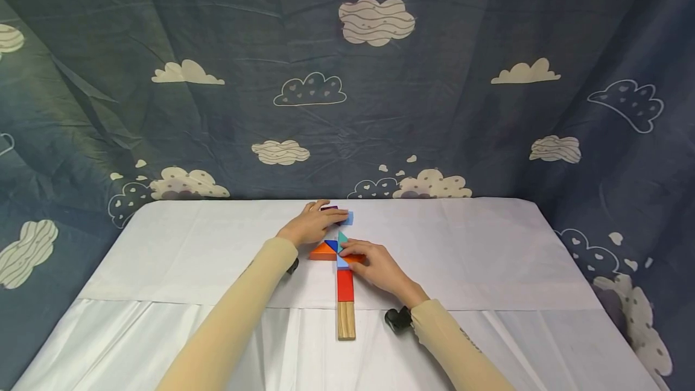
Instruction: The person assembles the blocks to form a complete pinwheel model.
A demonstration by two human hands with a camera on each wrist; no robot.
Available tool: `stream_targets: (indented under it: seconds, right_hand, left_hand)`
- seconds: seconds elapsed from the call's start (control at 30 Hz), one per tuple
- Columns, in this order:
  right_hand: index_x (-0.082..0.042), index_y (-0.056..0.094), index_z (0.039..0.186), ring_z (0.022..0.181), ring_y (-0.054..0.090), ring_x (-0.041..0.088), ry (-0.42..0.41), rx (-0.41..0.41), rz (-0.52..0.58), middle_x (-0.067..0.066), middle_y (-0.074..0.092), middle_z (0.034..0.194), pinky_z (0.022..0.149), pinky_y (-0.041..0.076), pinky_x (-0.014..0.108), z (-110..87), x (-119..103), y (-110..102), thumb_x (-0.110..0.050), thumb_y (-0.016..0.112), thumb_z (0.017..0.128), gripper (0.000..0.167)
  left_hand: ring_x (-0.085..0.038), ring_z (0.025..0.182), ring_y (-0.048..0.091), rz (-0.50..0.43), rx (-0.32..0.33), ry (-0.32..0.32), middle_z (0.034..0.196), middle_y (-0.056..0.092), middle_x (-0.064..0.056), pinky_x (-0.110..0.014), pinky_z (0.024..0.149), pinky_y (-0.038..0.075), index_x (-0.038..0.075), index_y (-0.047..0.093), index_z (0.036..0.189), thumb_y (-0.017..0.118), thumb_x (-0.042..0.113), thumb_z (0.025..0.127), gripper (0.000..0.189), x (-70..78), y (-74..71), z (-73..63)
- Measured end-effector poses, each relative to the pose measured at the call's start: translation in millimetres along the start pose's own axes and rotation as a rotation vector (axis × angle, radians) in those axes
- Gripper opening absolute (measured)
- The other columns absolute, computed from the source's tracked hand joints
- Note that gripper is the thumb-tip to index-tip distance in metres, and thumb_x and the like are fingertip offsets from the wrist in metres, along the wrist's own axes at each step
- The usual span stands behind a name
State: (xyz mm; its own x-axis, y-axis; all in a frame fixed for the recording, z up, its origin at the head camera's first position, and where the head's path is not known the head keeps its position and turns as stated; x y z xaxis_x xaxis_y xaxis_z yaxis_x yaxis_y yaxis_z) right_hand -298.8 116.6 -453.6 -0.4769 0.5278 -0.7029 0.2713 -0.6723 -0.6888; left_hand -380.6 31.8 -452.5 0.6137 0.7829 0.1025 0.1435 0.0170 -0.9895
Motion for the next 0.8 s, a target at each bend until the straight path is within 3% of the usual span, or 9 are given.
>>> stream_targets:
  seconds: [0.37, 0.8]
  right_hand:
    - [-0.010, 0.070, 0.114, 0.130, 0.043, 0.032, 0.008, 0.004, -0.004, 0.007, 0.058, 0.132, 0.101, 0.038, 0.051, -0.1, 0, 0, -0.003, 0.066, 0.089, 0.026]
    - [-0.012, 0.070, 0.113, 0.130, 0.043, 0.030, 0.024, 0.013, -0.006, 0.005, 0.058, 0.131, 0.102, 0.038, 0.050, 0.1, 2, 0, -0.003, 0.066, 0.088, 0.027]
  left_hand:
    - [-0.025, 0.136, 0.028, 0.108, -0.033, -0.001, 0.147, 0.041, 0.009, -0.046, 0.112, 0.019, 0.025, 0.046, 0.144, 0.050, 0.007, 0.093, 0.054, 1.6, 2.0, 4.0]
    - [-0.021, 0.130, 0.033, -0.004, 0.016, 0.011, 0.138, 0.049, 0.006, -0.042, 0.110, 0.023, 0.023, 0.055, 0.137, 0.044, 0.004, 0.096, 0.046, -13.8, 0.4, -9.1]
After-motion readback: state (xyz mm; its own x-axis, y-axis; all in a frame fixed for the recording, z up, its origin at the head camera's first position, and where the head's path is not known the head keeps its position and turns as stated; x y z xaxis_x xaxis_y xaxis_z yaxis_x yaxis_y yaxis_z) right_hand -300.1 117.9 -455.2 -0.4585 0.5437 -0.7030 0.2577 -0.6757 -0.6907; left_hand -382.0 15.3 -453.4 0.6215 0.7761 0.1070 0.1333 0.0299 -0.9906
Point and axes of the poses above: each hand's wrist, its own z-axis towards the middle knuckle, its own y-axis out of the palm, x = y × z, the point moved 10 cm from there along z, towards the middle knuckle
